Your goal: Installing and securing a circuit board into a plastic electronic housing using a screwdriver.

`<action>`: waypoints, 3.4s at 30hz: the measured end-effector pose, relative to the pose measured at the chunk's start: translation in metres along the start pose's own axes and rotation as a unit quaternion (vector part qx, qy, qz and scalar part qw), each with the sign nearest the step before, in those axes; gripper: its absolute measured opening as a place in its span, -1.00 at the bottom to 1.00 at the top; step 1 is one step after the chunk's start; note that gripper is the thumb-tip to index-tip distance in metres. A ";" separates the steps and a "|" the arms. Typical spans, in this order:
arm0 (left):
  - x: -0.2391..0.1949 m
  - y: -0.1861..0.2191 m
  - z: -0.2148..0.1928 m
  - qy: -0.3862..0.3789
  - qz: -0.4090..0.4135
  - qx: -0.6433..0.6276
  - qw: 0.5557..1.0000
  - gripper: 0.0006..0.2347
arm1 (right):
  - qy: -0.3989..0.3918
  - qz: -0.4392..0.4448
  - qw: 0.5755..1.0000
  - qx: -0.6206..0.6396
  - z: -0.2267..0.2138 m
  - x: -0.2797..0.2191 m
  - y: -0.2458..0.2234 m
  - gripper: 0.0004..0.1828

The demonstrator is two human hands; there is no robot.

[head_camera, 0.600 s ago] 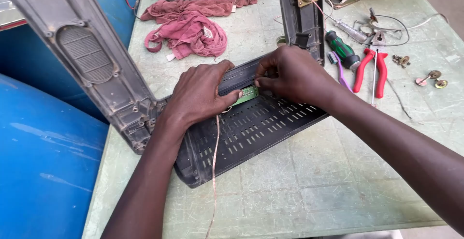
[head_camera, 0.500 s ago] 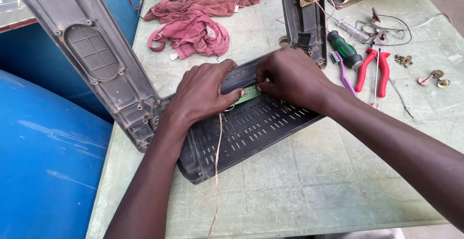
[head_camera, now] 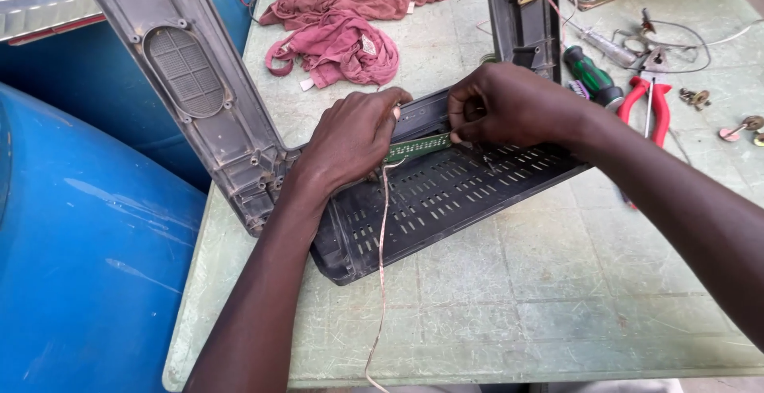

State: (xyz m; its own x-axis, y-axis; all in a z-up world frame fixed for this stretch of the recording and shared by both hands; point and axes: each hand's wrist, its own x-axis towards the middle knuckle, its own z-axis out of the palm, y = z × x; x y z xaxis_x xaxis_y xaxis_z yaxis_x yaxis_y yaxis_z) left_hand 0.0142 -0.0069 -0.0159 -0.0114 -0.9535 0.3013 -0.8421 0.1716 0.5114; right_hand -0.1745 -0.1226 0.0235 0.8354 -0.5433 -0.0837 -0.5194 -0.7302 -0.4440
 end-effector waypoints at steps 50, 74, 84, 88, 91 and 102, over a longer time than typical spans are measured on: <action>-0.001 0.010 -0.004 0.041 0.050 -0.060 0.996 -0.88 | 0.159 -0.032 0.910 0.383 -0.008 -0.022 0.030 -0.88; -0.001 0.019 -0.008 -0.032 -0.062 -0.038 0.997 -0.84 | 0.177 -0.028 0.906 0.384 -0.017 -0.042 0.029 -0.92; 0.000 0.023 -0.007 0.007 -0.038 -0.009 0.999 -0.86 | 0.159 -0.078 0.910 0.375 -0.003 -0.038 0.042 -0.97; 0.000 0.020 -0.006 0.019 -0.024 -0.007 0.999 -0.87 | 0.166 -0.085 0.907 0.378 -0.002 -0.037 0.043 -0.97; 0.000 0.018 -0.006 0.054 0.028 -0.008 0.998 -0.89 | 0.188 -0.114 0.895 0.389 -0.003 -0.039 0.040 -0.98; 0.000 0.015 -0.007 0.104 0.024 -0.095 0.990 -0.91 | 0.243 -0.098 0.876 0.405 -0.004 -0.043 0.033 -0.97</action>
State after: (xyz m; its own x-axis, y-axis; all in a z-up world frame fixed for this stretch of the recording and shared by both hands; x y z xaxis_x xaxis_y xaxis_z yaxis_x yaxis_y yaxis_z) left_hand 0.0056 -0.0030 -0.0030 0.0789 -0.8751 0.4775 -0.7268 0.2773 0.6283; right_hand -0.2279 -0.1250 0.0157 0.6175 -0.6956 0.3673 0.0877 -0.4031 -0.9109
